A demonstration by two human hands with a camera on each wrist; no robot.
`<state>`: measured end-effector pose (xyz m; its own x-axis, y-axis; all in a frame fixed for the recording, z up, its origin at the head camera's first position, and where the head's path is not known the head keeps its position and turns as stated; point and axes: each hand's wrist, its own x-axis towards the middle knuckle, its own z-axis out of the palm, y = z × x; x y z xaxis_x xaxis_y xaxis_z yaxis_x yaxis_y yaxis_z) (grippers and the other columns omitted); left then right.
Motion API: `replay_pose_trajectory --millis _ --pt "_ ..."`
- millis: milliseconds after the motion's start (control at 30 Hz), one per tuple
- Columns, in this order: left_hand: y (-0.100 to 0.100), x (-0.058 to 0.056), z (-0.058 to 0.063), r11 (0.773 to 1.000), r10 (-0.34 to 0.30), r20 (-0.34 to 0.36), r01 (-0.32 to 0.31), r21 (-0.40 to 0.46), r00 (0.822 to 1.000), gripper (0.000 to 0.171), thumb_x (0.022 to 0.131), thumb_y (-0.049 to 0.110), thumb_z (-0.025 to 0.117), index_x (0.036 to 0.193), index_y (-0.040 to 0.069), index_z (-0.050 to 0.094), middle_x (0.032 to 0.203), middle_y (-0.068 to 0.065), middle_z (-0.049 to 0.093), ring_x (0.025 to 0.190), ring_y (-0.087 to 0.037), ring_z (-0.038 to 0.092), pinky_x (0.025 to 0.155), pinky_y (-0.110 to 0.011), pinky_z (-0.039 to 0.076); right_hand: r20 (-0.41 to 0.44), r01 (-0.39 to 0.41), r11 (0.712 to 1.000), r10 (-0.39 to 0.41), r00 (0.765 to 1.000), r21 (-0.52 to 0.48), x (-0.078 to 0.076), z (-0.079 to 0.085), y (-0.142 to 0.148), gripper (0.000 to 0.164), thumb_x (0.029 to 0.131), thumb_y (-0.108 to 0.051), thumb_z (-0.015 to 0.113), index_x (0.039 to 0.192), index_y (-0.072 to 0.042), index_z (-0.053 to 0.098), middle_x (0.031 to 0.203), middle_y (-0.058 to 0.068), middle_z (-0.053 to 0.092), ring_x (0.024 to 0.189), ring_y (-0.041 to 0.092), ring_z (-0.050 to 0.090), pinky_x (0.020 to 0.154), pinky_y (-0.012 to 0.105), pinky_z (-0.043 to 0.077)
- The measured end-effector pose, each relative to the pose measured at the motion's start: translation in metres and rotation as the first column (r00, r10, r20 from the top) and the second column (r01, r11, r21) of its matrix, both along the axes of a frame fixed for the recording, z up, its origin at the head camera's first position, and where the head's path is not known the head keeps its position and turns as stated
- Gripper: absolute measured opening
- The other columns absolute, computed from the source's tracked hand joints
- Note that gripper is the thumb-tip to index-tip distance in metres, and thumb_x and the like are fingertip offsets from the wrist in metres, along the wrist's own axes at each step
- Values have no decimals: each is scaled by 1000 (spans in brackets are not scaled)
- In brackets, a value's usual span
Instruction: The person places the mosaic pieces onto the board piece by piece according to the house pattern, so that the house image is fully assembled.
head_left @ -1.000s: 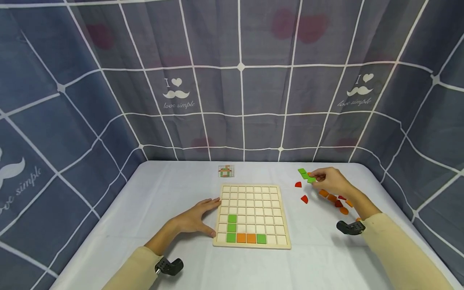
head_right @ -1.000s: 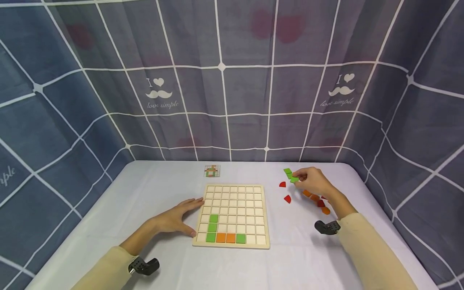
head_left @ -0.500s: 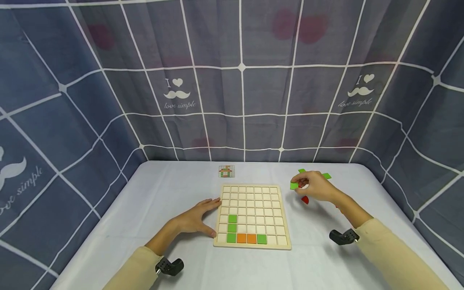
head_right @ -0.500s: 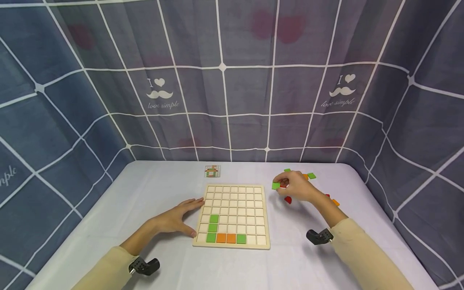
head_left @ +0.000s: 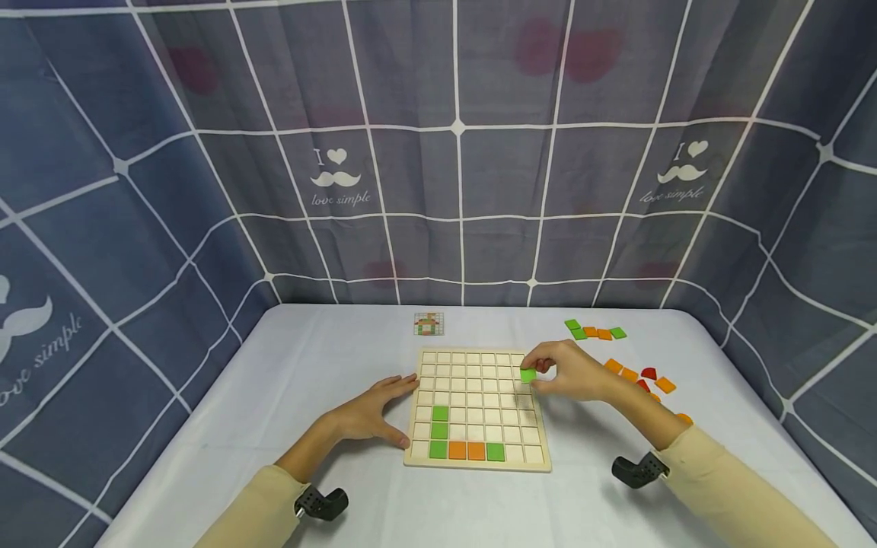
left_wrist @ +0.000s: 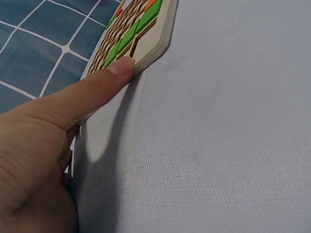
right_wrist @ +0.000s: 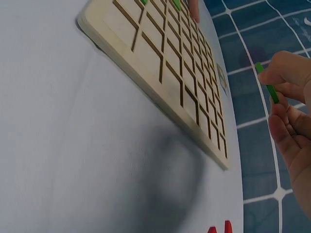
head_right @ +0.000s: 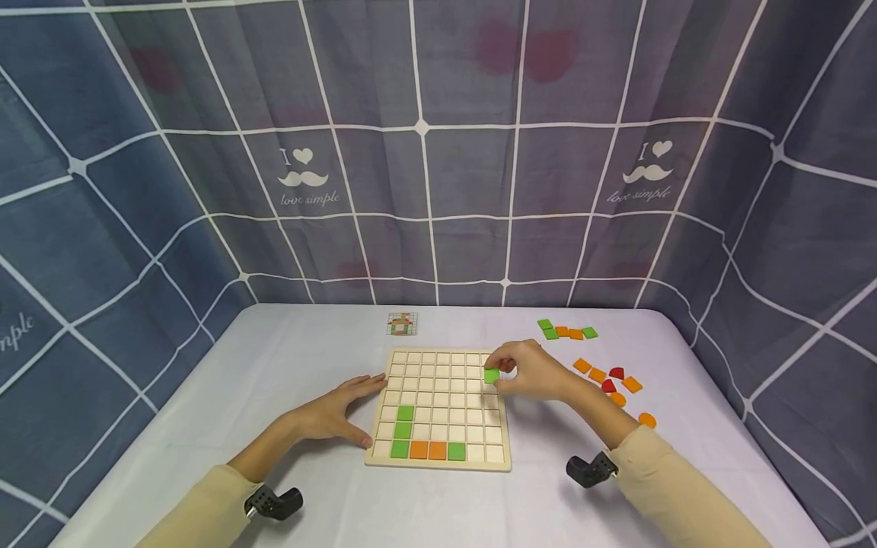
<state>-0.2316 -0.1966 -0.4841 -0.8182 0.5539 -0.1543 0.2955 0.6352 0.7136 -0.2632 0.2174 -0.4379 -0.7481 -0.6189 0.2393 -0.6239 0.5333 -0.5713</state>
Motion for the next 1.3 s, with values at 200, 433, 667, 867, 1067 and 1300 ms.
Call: replay_pose_trajectory --millis 200,433,667,867,1067,1300 --pt "-1 -1 -2 1000 -3 0 3 5 1000 112 70 36 96 162 16 37 170 2 24 156 -37 9 118 -69 13 4 -67 998 67 998 12 10 -4 -20 23 83 -9 79 105 -13 78 98 -12 69 86 15 63 78 35 56" --pt "-1 -1 -1 1000 -1 -9 1 -6 1000 111 70 37 96 162 16 37 170 2 25 156 -37 10 118 -69 14 28 -200 979 199 980 28 24 -14 -41 21 85 -7 78 105 -15 78 96 -14 68 85 13 64 76 31 56" --pt "-1 0 0 1000 -4 -5 4 -3 1000 111 71 37 96 162 16 37 170 2 24 156 -37 9 118 -70 13 68 -300 951 296 953 68 32 -29 -50 20 88 -10 82 108 -12 80 93 -13 69 80 3 61 74 24 53" --pt "-2 0 0 1000 -5 -7 4 -5 1000 111 71 38 96 163 16 36 170 3 24 156 -37 9 118 -69 13 132 -305 947 291 947 99 32 -35 -51 22 88 -13 84 110 -10 80 91 -14 67 80 1 58 72 22 53" --pt "-2 0 0 1000 -1 -2 1 -1 1000 111 71 37 96 163 16 36 170 2 24 156 -37 9 118 -69 13 151 -298 949 282 947 99 30 -36 -52 24 87 -16 85 110 -14 79 93 -13 66 83 5 59 74 23 53" --pt "-1 1 0 1000 -6 -3 6 1 1000 112 71 37 96 163 16 36 170 2 24 156 -37 9 118 -70 13 163 -320 942 302 939 100 30 -34 -50 25 91 -13 80 115 -13 78 96 -12 66 85 4 59 77 24 53"
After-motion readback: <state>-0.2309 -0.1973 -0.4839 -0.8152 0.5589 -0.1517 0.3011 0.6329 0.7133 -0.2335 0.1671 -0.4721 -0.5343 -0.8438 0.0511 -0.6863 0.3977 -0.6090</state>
